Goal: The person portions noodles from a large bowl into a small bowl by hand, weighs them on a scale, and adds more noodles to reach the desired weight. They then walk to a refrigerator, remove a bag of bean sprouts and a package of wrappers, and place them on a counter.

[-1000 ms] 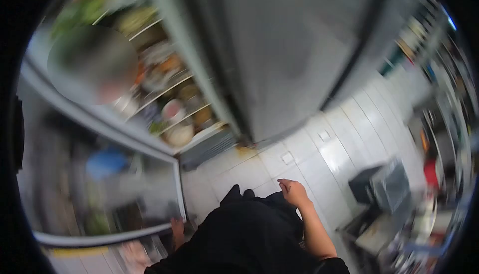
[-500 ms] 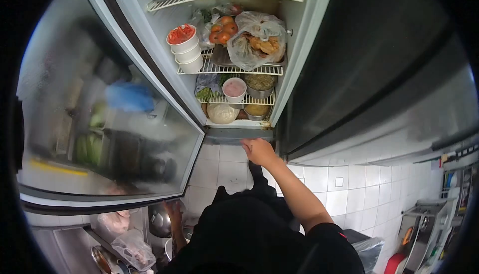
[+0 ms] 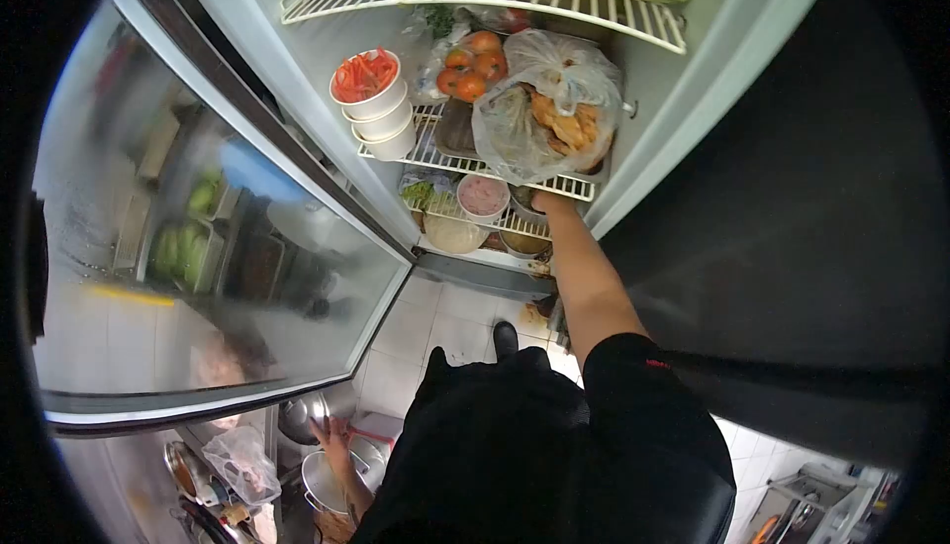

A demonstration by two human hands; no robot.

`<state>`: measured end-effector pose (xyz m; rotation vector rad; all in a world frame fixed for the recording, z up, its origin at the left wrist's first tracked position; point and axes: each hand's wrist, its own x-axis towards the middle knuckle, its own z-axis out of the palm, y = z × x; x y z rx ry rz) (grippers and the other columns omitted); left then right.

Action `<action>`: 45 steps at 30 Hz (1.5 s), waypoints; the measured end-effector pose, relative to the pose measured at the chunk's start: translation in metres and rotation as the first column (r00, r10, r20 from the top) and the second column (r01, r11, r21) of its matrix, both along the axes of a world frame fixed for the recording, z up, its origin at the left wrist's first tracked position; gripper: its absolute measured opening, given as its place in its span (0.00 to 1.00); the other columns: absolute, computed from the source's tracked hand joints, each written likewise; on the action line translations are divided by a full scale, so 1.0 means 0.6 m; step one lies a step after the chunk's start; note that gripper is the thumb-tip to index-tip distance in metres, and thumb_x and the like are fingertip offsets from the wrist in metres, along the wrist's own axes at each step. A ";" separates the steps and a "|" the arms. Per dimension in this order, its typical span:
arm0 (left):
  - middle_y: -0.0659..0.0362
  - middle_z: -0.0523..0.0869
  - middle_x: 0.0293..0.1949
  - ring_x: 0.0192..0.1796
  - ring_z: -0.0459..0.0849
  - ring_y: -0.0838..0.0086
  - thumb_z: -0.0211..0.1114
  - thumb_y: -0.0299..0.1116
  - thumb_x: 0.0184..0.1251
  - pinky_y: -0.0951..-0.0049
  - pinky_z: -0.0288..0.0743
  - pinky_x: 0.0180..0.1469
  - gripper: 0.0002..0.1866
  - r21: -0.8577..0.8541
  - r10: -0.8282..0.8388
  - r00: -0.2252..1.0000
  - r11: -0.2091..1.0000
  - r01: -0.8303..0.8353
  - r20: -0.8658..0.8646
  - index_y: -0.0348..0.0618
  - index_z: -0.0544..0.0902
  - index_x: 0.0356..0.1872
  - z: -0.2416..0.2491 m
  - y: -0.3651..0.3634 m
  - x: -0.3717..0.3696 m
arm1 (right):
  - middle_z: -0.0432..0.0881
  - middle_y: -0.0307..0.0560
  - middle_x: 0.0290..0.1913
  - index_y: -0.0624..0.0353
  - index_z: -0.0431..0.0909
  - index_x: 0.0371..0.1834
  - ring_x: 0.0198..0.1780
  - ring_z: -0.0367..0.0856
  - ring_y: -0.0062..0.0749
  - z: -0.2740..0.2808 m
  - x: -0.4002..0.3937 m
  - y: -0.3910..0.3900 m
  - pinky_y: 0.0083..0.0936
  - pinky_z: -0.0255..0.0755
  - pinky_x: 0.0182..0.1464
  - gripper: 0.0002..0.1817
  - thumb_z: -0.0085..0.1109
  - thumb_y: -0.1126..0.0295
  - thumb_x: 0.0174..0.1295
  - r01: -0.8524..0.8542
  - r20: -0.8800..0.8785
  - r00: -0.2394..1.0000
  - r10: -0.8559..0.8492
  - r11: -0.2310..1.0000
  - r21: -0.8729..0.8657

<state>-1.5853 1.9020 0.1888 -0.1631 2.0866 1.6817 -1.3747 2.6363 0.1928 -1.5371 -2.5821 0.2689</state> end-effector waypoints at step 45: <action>0.62 0.70 0.72 0.61 0.79 0.71 0.57 0.39 0.80 0.66 0.76 0.50 0.26 -0.125 0.175 0.984 0.976 -0.178 -0.039 0.57 0.68 0.76 0.102 -0.013 0.026 | 0.79 0.56 0.65 0.53 0.82 0.60 0.68 0.74 0.53 -0.295 0.041 0.197 0.42 0.62 0.73 0.28 0.64 0.50 0.60 0.014 0.031 0.999 -0.005 0.962 -0.272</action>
